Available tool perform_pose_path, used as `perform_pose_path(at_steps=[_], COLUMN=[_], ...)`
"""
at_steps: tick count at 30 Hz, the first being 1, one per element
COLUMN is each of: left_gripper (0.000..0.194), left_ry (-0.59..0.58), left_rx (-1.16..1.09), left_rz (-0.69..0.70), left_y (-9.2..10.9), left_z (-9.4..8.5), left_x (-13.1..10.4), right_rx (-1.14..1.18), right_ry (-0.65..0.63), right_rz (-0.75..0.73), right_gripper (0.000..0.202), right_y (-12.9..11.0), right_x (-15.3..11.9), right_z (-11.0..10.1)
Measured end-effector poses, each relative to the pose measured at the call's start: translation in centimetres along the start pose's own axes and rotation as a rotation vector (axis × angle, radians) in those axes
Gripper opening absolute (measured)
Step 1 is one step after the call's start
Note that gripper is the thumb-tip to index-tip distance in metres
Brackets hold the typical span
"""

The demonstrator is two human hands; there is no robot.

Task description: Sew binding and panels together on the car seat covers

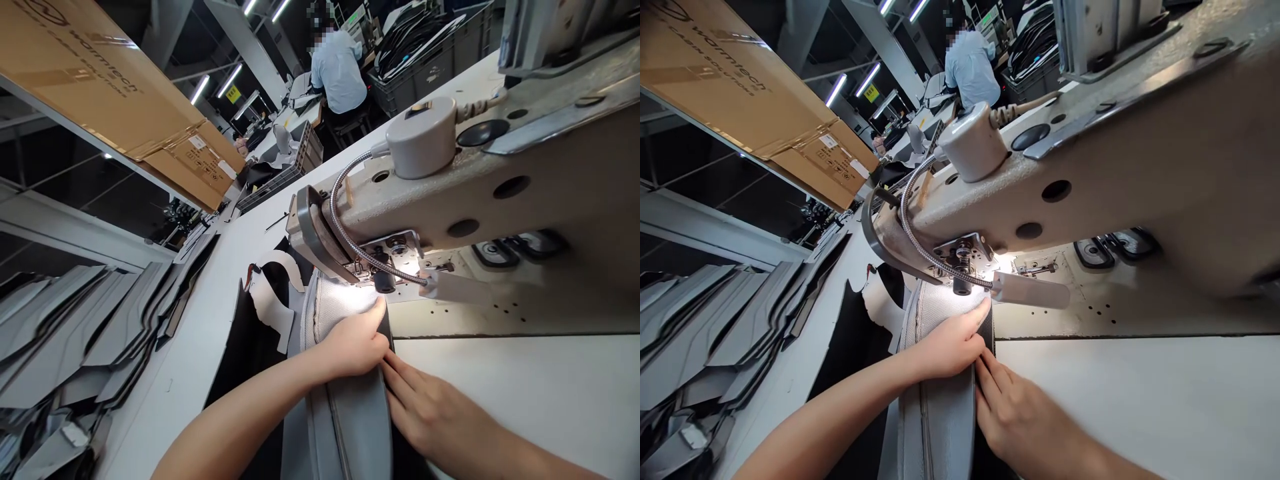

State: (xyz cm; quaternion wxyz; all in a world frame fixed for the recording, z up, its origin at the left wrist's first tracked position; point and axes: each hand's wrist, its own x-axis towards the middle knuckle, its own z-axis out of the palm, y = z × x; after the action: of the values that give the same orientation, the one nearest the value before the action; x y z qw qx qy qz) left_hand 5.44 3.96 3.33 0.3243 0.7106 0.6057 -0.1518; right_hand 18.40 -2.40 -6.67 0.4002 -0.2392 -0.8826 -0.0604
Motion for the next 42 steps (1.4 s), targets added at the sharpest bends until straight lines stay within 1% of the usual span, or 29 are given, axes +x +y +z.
perform_pose_path(at_steps=[4, 6, 8, 11, 13, 14, 16, 18, 24, 27, 29, 31, 33, 35, 36, 37, 39, 41, 42], left_gripper=[0.069, 0.067, 0.069, 0.074, 0.075, 0.074, 0.073, 0.072, 0.069, 0.066, 0.069, 0.073, 0.076, 0.076, 0.075, 0.074, 0.072, 0.071, 0.070], left_ry=[0.100, 0.111, 0.087, -0.013, -0.059, -0.063, -0.047, -0.032, 0.065, 0.121, 0.122, 0.080, 0.034, 0.010, 0.012, 0.018, 0.036, 0.045, 0.040], left_rx=[0.014, 0.015, 0.031, 0.074, 0.055, 0.030, -0.019, -0.040, 0.004, 0.110, 0.205, 0.281, 0.311, 0.268, 0.217, 0.151, 0.012, -0.095, -0.129], left_rz=[0.039, 0.048, 0.029, -0.020, -0.031, -0.026, -0.008, 0.003, 0.015, 0.021, 0.024, 0.032, 0.024, 0.009, 0.010, 0.024, 0.089, 0.177, 0.216], left_y=[-0.2, -0.2, -0.1, -0.2, -0.3, -0.3, -0.3, -0.4, -0.2, 0.1, 0.1, -0.3, -1.0, -1.9, -2.3, -2.6, -2.6, -2.0, -1.6], left_z=[-0.5, -0.5, -0.2, 0.3, 0.5, 0.6, 0.4, 0.2, -0.8, -0.6, 0.1, 1.1, 2.1, 2.6, 2.4, 2.0, 0.4, -2.0, -3.2], left_x=[1.1, 0.9, 0.0, -1.7, -2.5, -2.6, -2.4, -1.7, 0.8, 0.7, -0.3, -1.6, -2.9, -3.8, -4.0, -4.1, -4.1, -4.2, -4.2], right_rx=[-0.044, -0.060, -0.056, -0.028, -0.014, -0.015, -0.023, -0.031, -0.022, -0.015, 0.021, 0.073, 0.111, 0.117, 0.110, 0.101, 0.086, 0.060, 0.040], right_ry=[-0.004, -0.018, -0.020, -0.005, 0.009, 0.008, 0.004, -0.001, -0.018, -0.002, -0.039, -0.128, -0.183, -0.163, -0.141, -0.119, -0.069, 0.017, 0.066], right_rz=[-0.033, -0.061, -0.071, -0.048, -0.025, -0.015, 0.008, 0.029, 0.102, 0.143, 0.136, 0.096, -0.010, -0.166, -0.250, -0.326, -0.419, -0.451, -0.443], right_gripper=[0.029, 0.029, 0.027, 0.027, 0.028, 0.029, 0.029, 0.030, 0.031, 0.031, 0.030, 0.038, 0.041, 0.030, 0.024, 0.020, 0.017, 0.018, 0.017], right_y=[1.3, 1.8, 2.0, 1.9, 1.8, 1.8, 1.9, 2.2, 3.7, 4.4, 4.8, 5.1, 5.2, 5.1, 5.0, 4.9, 4.8, 4.8, 5.0], right_x=[0.6, 0.8, 0.8, 0.7, 0.6, 0.5, 0.4, 0.4, 1.0, 1.4, 1.3, 0.8, 0.2, -0.3, -0.3, -0.1, 0.8, 2.4, 3.4], right_z=[0.3, 0.5, 0.6, 0.6, 0.6, 0.5, 0.5, 0.7, 1.7, 1.6, 0.7, -0.7, -2.1, -2.9, -2.9, -2.8, -2.4, -2.4, -2.6])
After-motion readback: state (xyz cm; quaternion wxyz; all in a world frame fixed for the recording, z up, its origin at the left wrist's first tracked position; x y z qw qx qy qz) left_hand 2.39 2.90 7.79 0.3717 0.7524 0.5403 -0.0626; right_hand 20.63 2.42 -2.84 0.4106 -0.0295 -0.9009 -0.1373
